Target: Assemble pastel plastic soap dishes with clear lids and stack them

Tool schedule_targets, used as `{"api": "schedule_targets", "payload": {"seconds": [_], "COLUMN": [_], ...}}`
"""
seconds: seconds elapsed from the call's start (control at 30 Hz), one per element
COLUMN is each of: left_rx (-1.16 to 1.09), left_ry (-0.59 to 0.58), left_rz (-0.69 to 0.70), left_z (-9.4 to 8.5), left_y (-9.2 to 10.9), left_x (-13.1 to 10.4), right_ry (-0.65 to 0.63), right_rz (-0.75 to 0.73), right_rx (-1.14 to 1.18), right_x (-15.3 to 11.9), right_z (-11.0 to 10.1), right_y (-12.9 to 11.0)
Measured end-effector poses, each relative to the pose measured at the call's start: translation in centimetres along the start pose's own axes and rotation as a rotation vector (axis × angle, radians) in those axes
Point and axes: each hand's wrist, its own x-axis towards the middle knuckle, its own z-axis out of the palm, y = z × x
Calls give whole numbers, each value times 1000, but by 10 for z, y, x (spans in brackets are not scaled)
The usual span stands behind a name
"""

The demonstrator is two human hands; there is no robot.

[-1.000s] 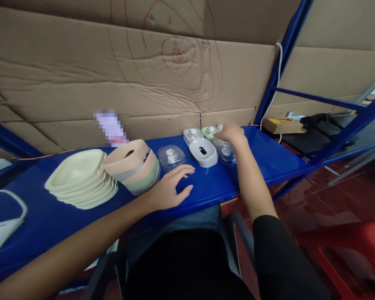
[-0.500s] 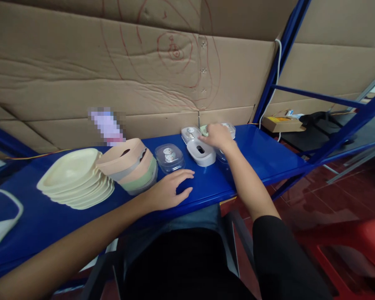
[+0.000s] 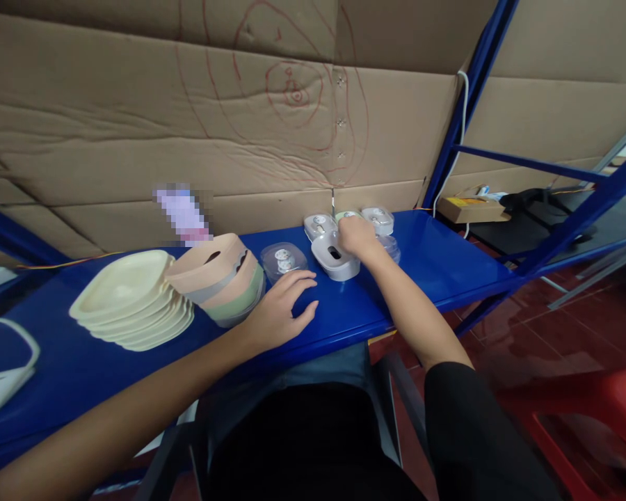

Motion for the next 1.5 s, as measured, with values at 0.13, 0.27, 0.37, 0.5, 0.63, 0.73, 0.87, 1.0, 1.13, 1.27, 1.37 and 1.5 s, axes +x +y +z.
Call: {"api": "schedule_targets", "payload": {"seconds": [0.13,0.27,0.37,0.5,0.63,0.73,0.87,1.0,1.13,1.27,1.37,1.5], "left_rx": [-41,-53,-68,-74,-128,-247,-622,-976,-1105,-1001,-952,-945], "left_ry": [-6,-19,-26,-16,0,4,4,11,28,64,77,81], "left_rz": [-39,-65,-70,-63,-78,-172,-418,-547,-532,-498,-502,-515], "left_z": [1,0,0,0,0,2,6,7,3,-1,-2,-4], "left_y": [0,1,1,1,1,2,2,1,1,1,1,2], "left_x": [-1,-2,-2,-1,-1,-1,1,4,7,12,14,14], "right_ry": [20,69,13,-32,23,130,287,180,52,-30,-52,-57], "right_rz": [-21,-57,-23,-3,-7,3,-118,-513,-715,-743,-774,-794], "right_rx": [11,9,-20,-27,-11,61,353,734,897,994,1014,1000], "right_x": [-1,-5,-6,-7,-8,-10,-11,-14,-21,-27,-27,-27], "right_z": [3,4,4,4,-1,-6,-10,-7,1,7,5,0], "right_y": [0,-6,-11,-15,-10,-4,2,-4,-19,-29,-29,-24]}}
